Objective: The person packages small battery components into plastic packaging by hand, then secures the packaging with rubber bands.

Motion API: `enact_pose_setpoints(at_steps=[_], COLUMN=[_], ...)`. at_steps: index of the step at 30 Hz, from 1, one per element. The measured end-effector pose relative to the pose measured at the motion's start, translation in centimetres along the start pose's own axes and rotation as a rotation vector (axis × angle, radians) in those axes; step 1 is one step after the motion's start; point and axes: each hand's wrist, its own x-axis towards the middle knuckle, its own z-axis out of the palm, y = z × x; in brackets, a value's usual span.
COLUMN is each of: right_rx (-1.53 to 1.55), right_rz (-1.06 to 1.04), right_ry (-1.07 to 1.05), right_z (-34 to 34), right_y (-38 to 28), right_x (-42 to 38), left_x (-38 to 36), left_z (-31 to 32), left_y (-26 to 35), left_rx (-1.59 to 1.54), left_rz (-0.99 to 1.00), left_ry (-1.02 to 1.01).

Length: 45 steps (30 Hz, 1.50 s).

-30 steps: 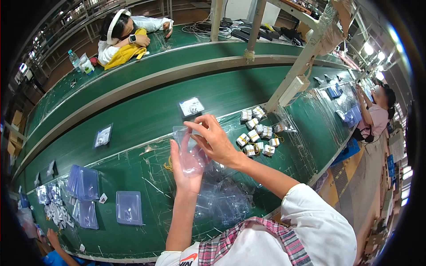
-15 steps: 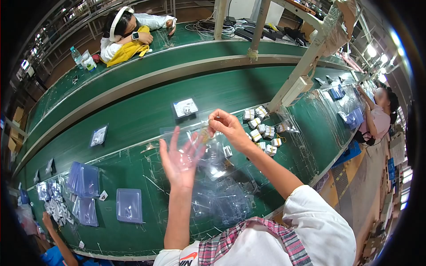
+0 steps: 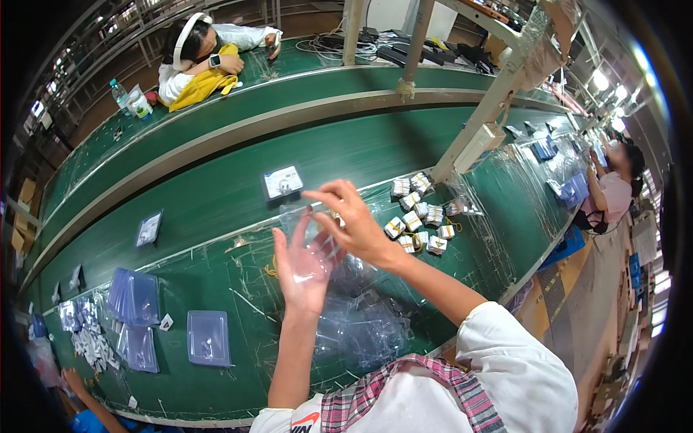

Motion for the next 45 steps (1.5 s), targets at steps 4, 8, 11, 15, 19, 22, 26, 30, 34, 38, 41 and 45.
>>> enact_pose_setpoints(at_steps=[4, 8, 11, 15, 19, 22, 26, 30, 34, 38, 41, 45], right_rx=[-0.156, -0.238, -0.141, 0.288, 0.876, 0.836, 0.401, -0.163, -0.183, -0.323, -0.424, -0.491], right_rz=[-0.086, -0.144, -0.159, 0.151, 0.379, 0.354, 0.395, -0.001, -0.009, 0.141, 0.284, 0.274], right_ry=[-0.003, 0.05, 0.073, 0.067, -0.035, -0.051, -0.176, -0.103, -0.115, -0.214, -0.266, -0.222], right_z=[1.3, 1.6, 1.9, 0.2, -0.9, -1.1, -2.8, -2.1, -5.4, -11.3, -13.6, -13.3], right_y=[-0.4, -1.0, 0.1, 0.8, 1.7, 6.6, 8.7, 9.7, 7.1, 2.6, 1.5, -0.1], right_x=[-0.7, -1.2, -1.8, -0.8, -0.5, -0.8, -1.4, -2.7, -3.8, -7.9, -12.9, -19.1], left_x=[-0.3, 0.0, 0.4, 0.1, 0.5, -0.1, -1.3, -3.5, -6.4, -8.1, -8.4, -8.3], left_z=[0.2, -0.6, -1.4, -0.1, 0.2, -0.2, -2.7, -6.0, -8.0, -9.4, -10.2, -11.5], left_y=[-0.2, -0.4, -0.6, -0.6, 0.8, 2.4, 4.4, 5.6, 4.9, 3.2, 2.3, 2.0], left_rx=[0.011, -0.075, -0.135, -0.113, -0.011, 0.246, 0.709, 1.185, 1.61, 1.922, 2.103, 2.223], left_rz=[-0.008, 0.038, 0.001, -0.047, 0.017, 0.137, 0.352, 0.423, 0.436, 0.528, 0.466, 0.469], left_ry=[0.048, 0.046, 0.028, 0.003, 0.068, 0.079, 0.24, 0.403, 0.511, 0.48, 0.507, 0.47])
